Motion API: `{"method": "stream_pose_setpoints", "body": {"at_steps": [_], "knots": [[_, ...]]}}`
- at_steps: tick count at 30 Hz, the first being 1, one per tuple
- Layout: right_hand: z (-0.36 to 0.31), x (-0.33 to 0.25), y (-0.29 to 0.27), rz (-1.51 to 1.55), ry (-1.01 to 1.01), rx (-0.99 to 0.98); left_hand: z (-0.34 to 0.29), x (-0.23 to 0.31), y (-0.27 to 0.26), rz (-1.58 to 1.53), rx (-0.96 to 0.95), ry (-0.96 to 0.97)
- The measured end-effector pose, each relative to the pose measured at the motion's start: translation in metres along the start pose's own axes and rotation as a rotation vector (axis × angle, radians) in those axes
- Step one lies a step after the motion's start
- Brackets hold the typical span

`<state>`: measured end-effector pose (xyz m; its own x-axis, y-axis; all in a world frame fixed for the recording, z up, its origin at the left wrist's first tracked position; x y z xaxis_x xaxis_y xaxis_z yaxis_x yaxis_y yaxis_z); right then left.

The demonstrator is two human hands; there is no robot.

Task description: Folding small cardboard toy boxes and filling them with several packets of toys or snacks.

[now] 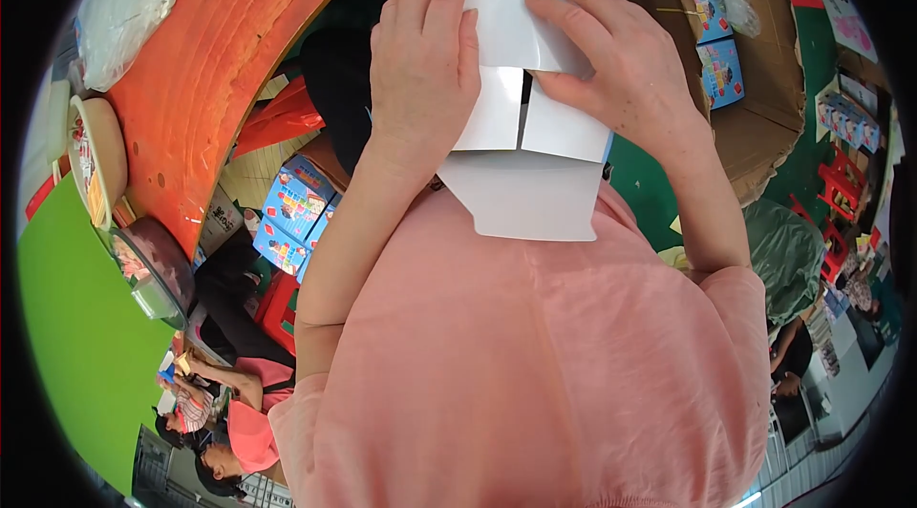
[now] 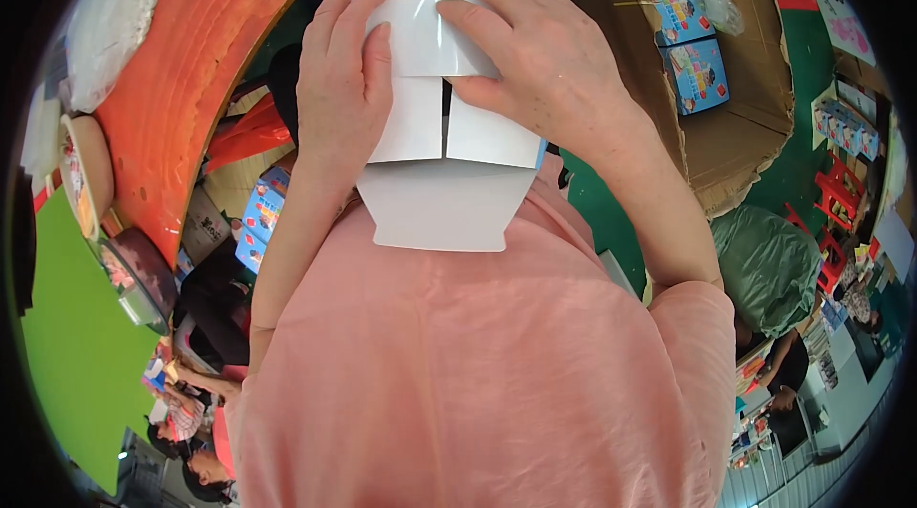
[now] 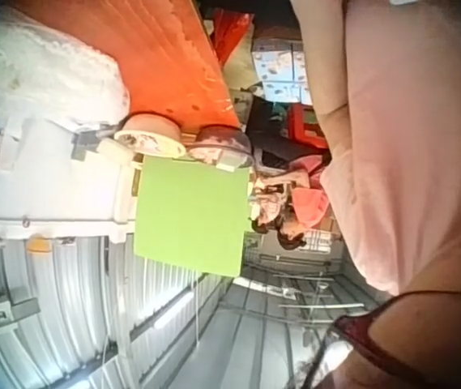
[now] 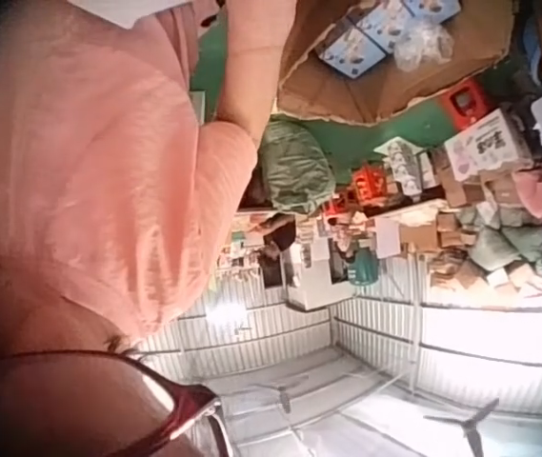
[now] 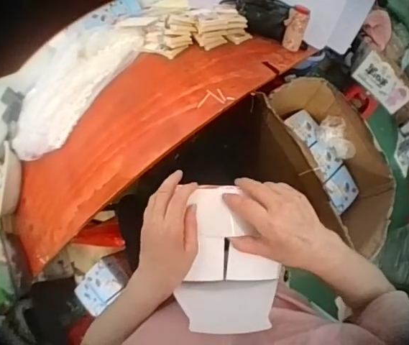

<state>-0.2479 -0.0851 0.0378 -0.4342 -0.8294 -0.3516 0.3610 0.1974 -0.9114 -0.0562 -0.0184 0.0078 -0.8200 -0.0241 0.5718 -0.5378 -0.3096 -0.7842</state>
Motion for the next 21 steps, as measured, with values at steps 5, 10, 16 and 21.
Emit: {"method": "stream_pose_setpoints", "body": {"at_steps": [5,10,16,21], "knots": [[-0.004,-0.001,-0.006,0.021,-0.037,-0.018,0.002,0.001,-0.001,-0.069,-0.029,-0.089],[-0.021,0.005,-0.020,0.338,-0.046,-0.073,0.001,-0.014,-0.001,-0.293,-0.026,-0.220],[-0.043,-0.027,-0.051,0.969,-0.083,-0.031,0.008,-0.026,-0.001,-0.400,-0.015,-0.181],[-0.071,-0.057,-0.018,0.818,0.239,0.134,0.015,-0.015,0.002,-0.496,-0.082,-0.364]]}}
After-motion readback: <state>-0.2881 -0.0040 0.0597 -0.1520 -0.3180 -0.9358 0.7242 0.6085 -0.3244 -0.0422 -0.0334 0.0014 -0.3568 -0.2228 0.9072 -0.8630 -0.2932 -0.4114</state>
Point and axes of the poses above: each hand's wrist, its own z-axis towards the middle knuckle, its own y-axis out of the palm, x = y × z, the point moved 2 cm from there along z, towards the middle knuckle, and after that the axes turned 8 degrees about -y, right-handed, at the moved point
